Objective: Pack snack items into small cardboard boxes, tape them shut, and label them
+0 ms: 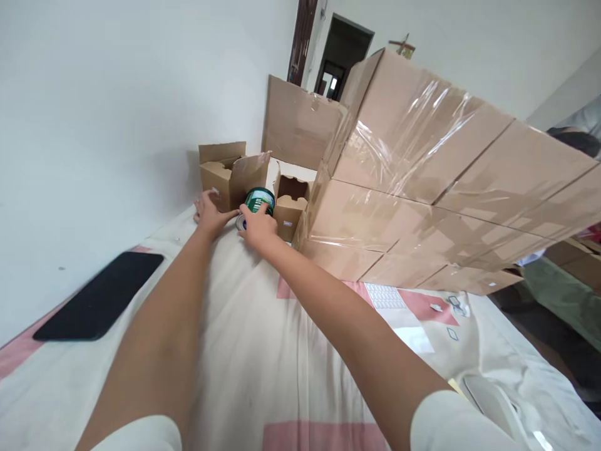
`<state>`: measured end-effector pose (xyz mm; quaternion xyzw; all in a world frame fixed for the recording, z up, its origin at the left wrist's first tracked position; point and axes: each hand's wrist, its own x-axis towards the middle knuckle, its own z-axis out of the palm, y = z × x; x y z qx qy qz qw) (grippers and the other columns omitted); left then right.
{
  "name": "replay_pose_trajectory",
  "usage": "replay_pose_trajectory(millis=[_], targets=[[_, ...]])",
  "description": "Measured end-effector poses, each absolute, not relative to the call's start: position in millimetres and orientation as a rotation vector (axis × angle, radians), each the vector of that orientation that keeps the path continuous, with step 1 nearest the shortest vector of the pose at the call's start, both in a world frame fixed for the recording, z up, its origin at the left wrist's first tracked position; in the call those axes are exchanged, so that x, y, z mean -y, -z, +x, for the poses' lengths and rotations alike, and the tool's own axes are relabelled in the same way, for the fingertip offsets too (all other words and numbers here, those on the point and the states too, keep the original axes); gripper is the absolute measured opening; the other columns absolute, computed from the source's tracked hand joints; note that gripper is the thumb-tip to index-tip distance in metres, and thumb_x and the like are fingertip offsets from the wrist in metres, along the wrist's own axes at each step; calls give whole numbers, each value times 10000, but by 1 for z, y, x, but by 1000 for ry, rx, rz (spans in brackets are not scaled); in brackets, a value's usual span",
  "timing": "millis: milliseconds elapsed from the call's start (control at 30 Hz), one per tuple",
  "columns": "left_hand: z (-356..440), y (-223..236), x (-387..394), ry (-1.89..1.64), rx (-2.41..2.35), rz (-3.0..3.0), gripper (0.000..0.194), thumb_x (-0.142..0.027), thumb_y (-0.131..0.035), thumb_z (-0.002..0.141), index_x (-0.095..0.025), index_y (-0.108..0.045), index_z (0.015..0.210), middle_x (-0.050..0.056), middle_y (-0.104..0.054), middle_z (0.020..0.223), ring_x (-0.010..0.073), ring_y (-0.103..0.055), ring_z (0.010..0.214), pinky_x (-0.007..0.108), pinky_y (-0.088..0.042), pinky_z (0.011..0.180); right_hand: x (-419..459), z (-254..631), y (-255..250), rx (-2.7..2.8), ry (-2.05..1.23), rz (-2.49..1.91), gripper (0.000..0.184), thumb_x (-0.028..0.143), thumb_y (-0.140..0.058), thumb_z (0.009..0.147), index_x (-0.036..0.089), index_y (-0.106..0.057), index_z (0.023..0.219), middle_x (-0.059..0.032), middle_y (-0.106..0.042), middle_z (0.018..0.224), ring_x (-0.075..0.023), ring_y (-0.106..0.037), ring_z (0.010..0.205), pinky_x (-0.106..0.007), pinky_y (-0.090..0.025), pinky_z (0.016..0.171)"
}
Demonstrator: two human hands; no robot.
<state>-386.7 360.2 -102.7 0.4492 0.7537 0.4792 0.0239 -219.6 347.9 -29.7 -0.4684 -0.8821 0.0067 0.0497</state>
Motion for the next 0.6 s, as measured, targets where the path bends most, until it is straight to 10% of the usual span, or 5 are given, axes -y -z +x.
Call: replay_pose_trajectory(millis=[333,600], targets=[[-385,108,-393,-1655,-2265,1211,1351,-418,-910,630,-122,-16,1599,284,-236,1596,435,-257,1503,610,-242,1200,-369,-216,22,2579,39,-1617,935,709,-607,864,104,-303,1510,-262,-702,1174,-358,-699,1094,-502,-564,874],[-372,110,-389,-1515,-2294,1405,1209,-395,-828,735,-185,-43,1629,268,-306,1559,458,-352,1444,612,-329,1149,-354,-223,6,2512,345,-1359,777,544,-582,914,132,-345,1529,-276,-390,1535,-364,-636,1142,-480,-555,871]])
